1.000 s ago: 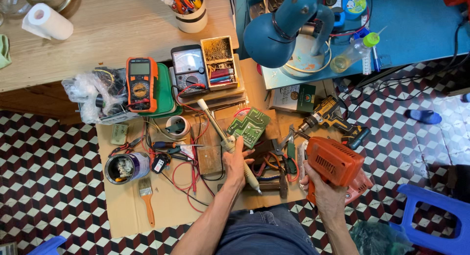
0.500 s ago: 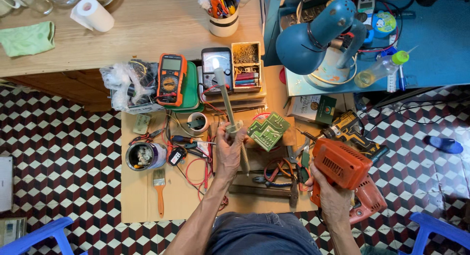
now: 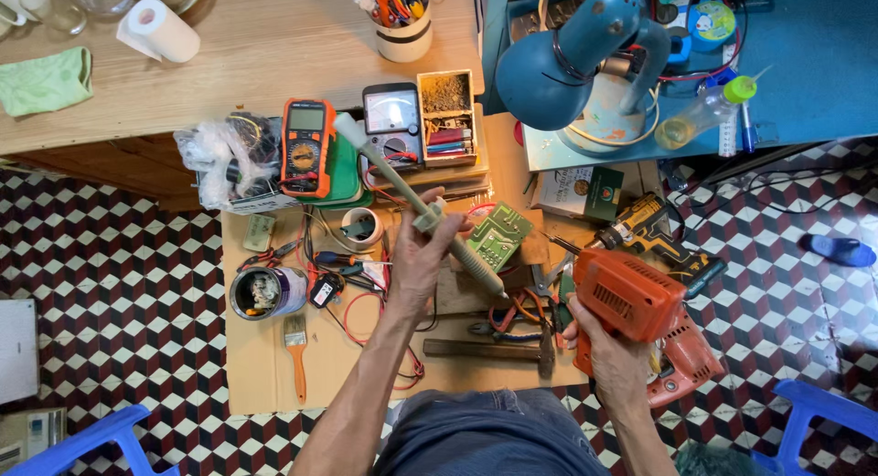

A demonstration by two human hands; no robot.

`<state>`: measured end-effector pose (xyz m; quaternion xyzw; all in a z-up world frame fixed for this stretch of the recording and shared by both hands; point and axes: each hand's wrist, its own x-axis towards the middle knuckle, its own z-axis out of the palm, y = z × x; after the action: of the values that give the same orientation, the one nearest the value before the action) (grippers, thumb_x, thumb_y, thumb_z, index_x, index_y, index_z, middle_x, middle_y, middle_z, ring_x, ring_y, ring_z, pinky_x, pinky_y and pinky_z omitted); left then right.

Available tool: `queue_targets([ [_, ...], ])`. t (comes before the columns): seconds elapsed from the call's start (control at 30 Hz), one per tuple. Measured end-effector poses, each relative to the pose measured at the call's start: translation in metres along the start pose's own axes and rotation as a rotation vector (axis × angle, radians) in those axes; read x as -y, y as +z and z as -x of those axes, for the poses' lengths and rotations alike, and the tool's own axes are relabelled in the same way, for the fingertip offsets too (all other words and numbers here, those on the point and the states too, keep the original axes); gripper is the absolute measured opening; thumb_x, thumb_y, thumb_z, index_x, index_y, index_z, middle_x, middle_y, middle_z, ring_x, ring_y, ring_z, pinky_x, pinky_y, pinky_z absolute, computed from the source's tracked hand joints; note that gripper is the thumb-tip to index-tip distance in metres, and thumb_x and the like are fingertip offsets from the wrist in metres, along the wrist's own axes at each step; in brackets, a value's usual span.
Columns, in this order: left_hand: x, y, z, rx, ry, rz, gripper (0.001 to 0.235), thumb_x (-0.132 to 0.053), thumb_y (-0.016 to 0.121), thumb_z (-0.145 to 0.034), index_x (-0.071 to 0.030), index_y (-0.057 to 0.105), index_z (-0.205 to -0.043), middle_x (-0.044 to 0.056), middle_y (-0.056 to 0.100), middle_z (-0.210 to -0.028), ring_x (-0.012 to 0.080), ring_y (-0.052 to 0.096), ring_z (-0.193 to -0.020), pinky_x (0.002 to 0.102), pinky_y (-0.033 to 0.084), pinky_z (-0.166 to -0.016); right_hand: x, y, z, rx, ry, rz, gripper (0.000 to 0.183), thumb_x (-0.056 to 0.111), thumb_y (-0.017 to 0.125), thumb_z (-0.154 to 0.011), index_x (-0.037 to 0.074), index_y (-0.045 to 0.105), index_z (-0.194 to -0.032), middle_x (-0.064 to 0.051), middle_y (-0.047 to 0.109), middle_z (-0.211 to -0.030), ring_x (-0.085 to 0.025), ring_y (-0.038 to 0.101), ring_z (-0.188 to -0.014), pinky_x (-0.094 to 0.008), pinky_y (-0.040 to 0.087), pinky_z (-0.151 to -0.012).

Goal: The person uses a heat gun to apply heat to a white cylindrical object and then to a green circuit board on a cluttered workbench. The person handles the heat gun and the objects with both hands, moving them under a desk lamp for better visibility.

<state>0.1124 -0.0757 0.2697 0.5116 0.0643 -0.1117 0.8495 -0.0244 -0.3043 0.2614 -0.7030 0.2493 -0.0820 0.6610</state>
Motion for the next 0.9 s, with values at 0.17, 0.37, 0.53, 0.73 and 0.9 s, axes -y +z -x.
queue_targets([
  [0.17, -0.005, -0.001, -0.014, -0.078, -0.032, 0.42, 0.05, -0.016, 0.07, -0.094, -0.006, 0.046, -0.137, 0.005, 0.063, -0.083, 0.0156, 0.063, -0.083, 0.039, 0.057, -0.091, -0.006, -0.001, -0.018, 0.125, 0.008, 0.011, 0.024, 0.012, 0.071, -0.093, -0.002, 0.071, -0.112, -0.009, 0.071, -0.081, -0.014, 0.068, -0.065, -0.029, 0.058, -0.058],
  [0.37, -0.006, 0.005, -0.029, -0.127, 0.085, 0.519, 0.041, -0.023, 0.071, -0.096, -0.004, 0.06, -0.132, 0.001, 0.059, -0.08, 0.0114, 0.058, -0.082, 0.037, 0.05, -0.098, -0.007, 0.015, -0.044, 0.11, 0.133, -0.082, 0.026, 0.013, 0.072, -0.09, 0.0, 0.068, -0.112, -0.008, 0.074, -0.086, -0.012, 0.066, -0.061, -0.028, 0.055, -0.052],
  [0.53, 0.006, 0.014, -0.04, -0.186, 0.218, 0.273, 0.032, -0.026, 0.072, -0.097, -0.006, 0.061, -0.119, 0.001, 0.06, -0.084, 0.0119, 0.06, -0.084, 0.039, 0.052, -0.105, -0.012, 0.014, -0.059, 0.115, 0.232, -0.033, 0.023, 0.017, 0.075, -0.089, 0.001, 0.068, -0.104, -0.007, 0.069, -0.077, -0.013, 0.065, -0.057, -0.028, 0.053, -0.049],
  [0.73, 0.019, 0.021, -0.057, -0.287, 0.258, 0.316, 0.027, -0.027, 0.075, -0.095, -0.01, 0.057, -0.106, 0.0, 0.057, -0.082, 0.0131, 0.058, -0.08, 0.037, 0.051, -0.091, -0.018, 0.014, -0.077, 0.162, 0.282, 0.002, 0.023, 0.019, 0.076, -0.089, 0.001, 0.068, -0.101, -0.006, 0.067, -0.074, -0.014, 0.063, -0.055, -0.028, 0.053, -0.05],
  [0.9, 0.021, 0.023, -0.066, -0.379, 0.254, 0.337, 0.033, -0.038, 0.072, -0.093, -0.009, 0.059, -0.101, 0.002, 0.057, -0.074, 0.0147, 0.056, -0.072, 0.034, 0.048, -0.075, -0.019, 0.014, -0.087, 0.205, 0.278, 0.001, 0.025, 0.02, 0.077, -0.087, 0.002, 0.069, -0.103, -0.006, 0.067, -0.075, -0.014, 0.064, -0.055, -0.028, 0.055, -0.052],
])
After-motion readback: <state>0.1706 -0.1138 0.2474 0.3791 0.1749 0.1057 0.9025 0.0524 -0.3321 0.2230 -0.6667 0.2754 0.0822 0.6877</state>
